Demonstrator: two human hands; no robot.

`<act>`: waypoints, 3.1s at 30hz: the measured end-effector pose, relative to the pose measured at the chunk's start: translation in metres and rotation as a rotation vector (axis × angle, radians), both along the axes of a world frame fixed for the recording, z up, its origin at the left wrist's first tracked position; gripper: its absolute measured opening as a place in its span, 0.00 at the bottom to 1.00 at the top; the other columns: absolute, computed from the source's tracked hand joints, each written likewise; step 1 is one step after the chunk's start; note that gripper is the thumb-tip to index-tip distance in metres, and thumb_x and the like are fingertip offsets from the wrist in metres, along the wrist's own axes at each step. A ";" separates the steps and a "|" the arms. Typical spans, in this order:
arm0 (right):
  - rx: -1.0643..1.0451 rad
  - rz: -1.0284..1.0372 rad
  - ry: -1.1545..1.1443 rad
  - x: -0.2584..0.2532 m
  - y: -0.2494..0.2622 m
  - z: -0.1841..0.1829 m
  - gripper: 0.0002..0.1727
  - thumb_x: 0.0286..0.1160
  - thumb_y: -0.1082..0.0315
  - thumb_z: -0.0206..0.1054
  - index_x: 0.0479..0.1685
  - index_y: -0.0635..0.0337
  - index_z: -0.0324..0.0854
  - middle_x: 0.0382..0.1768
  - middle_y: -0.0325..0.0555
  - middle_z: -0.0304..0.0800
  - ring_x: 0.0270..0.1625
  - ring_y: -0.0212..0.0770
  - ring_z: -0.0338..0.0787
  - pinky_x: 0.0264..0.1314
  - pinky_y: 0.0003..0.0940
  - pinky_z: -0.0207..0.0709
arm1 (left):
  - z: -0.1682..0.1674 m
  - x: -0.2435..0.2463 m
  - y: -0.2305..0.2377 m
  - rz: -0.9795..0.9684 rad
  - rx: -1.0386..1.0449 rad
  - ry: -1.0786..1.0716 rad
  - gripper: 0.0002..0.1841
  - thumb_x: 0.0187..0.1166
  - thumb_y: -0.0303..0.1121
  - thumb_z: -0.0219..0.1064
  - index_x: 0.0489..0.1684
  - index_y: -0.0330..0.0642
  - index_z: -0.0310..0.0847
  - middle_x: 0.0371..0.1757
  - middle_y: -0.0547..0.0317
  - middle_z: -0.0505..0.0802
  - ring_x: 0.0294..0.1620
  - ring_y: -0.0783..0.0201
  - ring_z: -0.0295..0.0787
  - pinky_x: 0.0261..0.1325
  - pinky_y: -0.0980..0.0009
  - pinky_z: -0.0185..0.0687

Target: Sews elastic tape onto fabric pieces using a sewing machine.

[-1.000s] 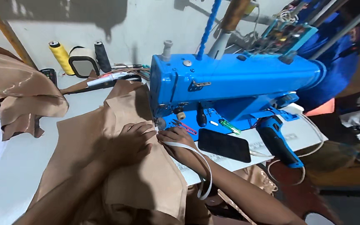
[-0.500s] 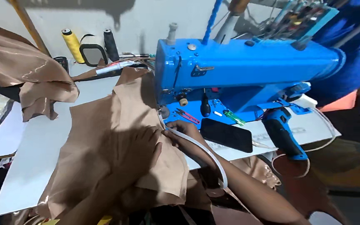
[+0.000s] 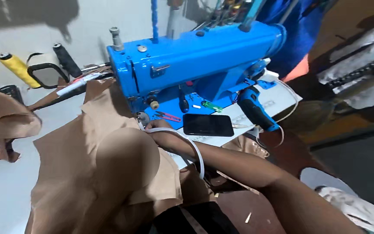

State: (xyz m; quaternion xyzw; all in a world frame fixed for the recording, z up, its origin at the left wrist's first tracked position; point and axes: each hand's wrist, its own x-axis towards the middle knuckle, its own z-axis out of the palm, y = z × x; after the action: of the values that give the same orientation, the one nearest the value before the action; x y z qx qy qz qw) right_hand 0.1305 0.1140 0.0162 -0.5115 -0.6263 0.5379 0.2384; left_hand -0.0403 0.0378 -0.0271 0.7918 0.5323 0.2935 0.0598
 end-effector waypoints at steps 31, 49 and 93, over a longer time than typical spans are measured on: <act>0.706 0.106 0.077 0.026 -0.011 -0.026 0.12 0.80 0.63 0.70 0.50 0.61 0.93 0.44 0.43 0.95 0.47 0.28 0.92 0.55 0.24 0.86 | 0.001 -0.022 0.024 -0.132 0.103 0.269 0.24 0.86 0.50 0.48 0.68 0.54 0.87 0.73 0.49 0.87 0.80 0.43 0.77 0.73 0.42 0.73; 0.976 0.249 -0.108 0.031 -0.006 -0.042 0.14 0.84 0.63 0.65 0.51 0.58 0.95 0.52 0.43 0.97 0.59 0.40 0.91 0.68 0.33 0.78 | -0.007 -0.024 0.027 -0.271 0.246 0.170 0.20 0.85 0.42 0.52 0.60 0.53 0.92 0.63 0.50 0.93 0.68 0.48 0.88 0.68 0.44 0.77; 0.822 0.325 -0.271 0.022 0.021 -0.027 0.19 0.90 0.60 0.56 0.58 0.60 0.91 0.62 0.46 0.93 0.66 0.48 0.88 0.74 0.47 0.76 | 0.035 0.003 0.014 -0.099 -0.199 0.239 0.25 0.87 0.45 0.54 0.73 0.39 0.81 0.76 0.37 0.83 0.79 0.34 0.75 0.73 0.34 0.70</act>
State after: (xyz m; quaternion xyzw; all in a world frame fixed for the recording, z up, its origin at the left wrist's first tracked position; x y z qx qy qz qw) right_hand 0.1522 0.1348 -0.0110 -0.3355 -0.8851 0.2036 0.2501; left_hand -0.0371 0.0514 0.0078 0.8364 0.5224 0.1398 0.0886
